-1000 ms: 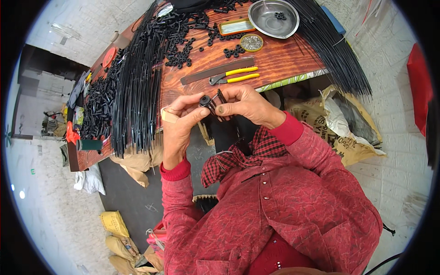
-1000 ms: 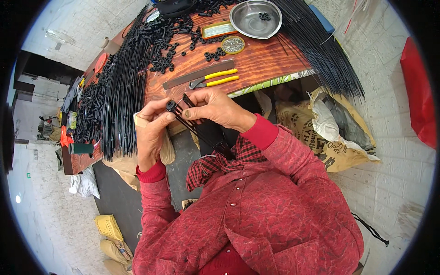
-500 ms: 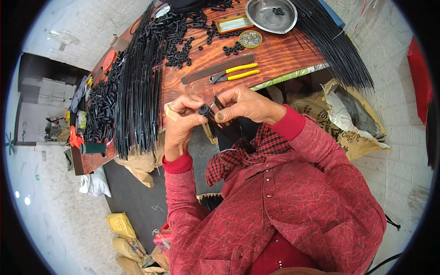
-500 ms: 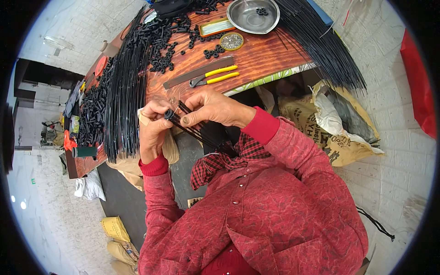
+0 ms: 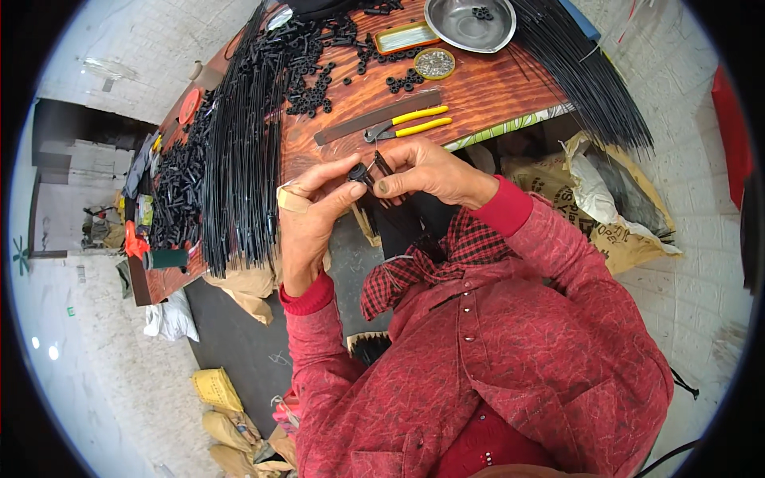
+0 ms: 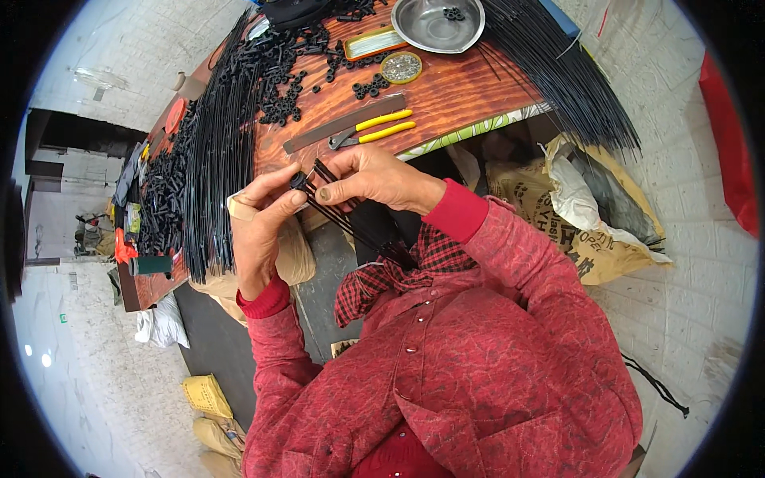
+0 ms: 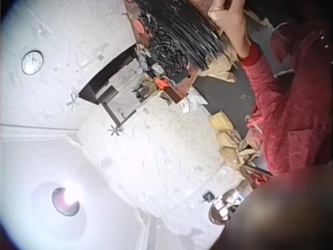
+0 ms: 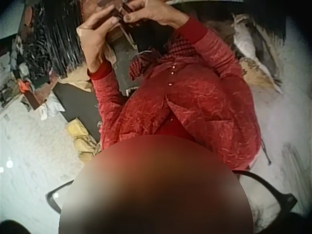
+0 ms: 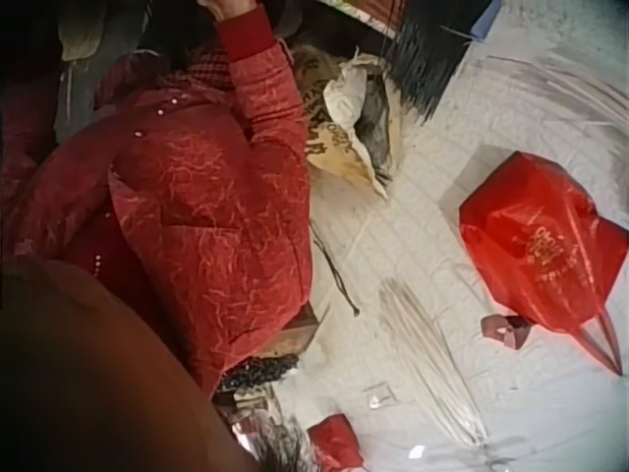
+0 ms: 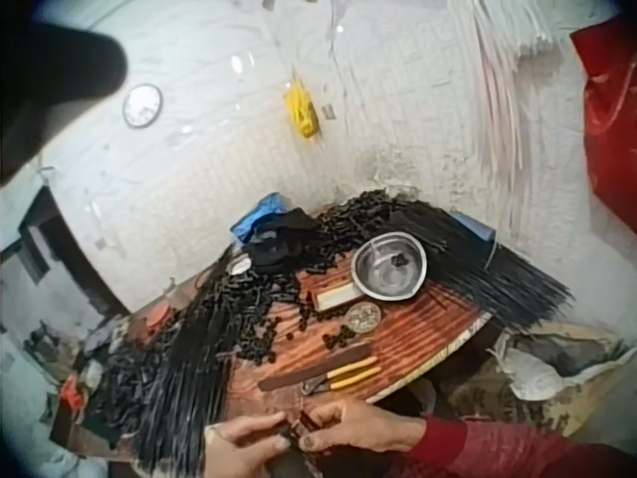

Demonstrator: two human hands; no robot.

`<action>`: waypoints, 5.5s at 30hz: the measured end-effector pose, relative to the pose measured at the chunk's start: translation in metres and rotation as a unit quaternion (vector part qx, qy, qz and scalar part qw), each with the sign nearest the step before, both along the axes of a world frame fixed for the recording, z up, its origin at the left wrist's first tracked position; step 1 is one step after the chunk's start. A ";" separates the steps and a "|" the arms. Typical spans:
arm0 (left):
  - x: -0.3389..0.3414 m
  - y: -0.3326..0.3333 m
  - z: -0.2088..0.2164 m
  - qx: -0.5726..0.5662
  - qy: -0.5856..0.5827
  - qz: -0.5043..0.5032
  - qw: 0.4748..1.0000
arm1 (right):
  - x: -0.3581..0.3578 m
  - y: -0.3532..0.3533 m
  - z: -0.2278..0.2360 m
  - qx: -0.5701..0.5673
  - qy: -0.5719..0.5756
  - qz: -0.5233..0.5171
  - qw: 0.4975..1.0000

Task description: Assembling industrial wire bundles by attaching plastic clips and measuring with a ruler.

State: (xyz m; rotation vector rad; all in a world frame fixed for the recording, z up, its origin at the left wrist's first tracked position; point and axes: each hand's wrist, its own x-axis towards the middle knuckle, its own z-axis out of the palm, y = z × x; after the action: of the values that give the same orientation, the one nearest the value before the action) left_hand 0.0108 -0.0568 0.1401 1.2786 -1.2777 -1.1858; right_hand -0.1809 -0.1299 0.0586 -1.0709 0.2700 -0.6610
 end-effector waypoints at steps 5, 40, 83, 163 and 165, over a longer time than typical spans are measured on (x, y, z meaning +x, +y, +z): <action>-0.005 0.003 0.007 -0.007 0.014 -0.006 1.000 | 0.000 0.001 0.002 -0.004 0.004 0.000 1.000; 0.018 0.000 -0.012 -0.039 0.035 -0.028 0.998 | 0.007 0.009 0.009 -0.044 0.037 -0.045 0.997; 0.010 0.032 -0.015 -0.054 0.038 0.078 0.995 | 0.039 0.030 0.006 -0.097 0.046 -0.132 0.985; -0.010 -0.006 -0.023 -0.046 0.203 -0.104 0.973 | 0.030 0.006 -0.031 0.153 -0.286 0.347 0.880; -0.006 -0.007 -0.027 -0.065 0.157 -0.083 0.982 | 0.027 0.007 -0.031 0.162 -0.281 0.348 0.880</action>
State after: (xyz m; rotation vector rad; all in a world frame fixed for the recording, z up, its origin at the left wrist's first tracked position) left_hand 0.0050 -0.0638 0.1135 0.8632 -1.2190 -1.3386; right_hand -0.1537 -0.1225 0.0277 -0.5464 -0.4873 -0.2307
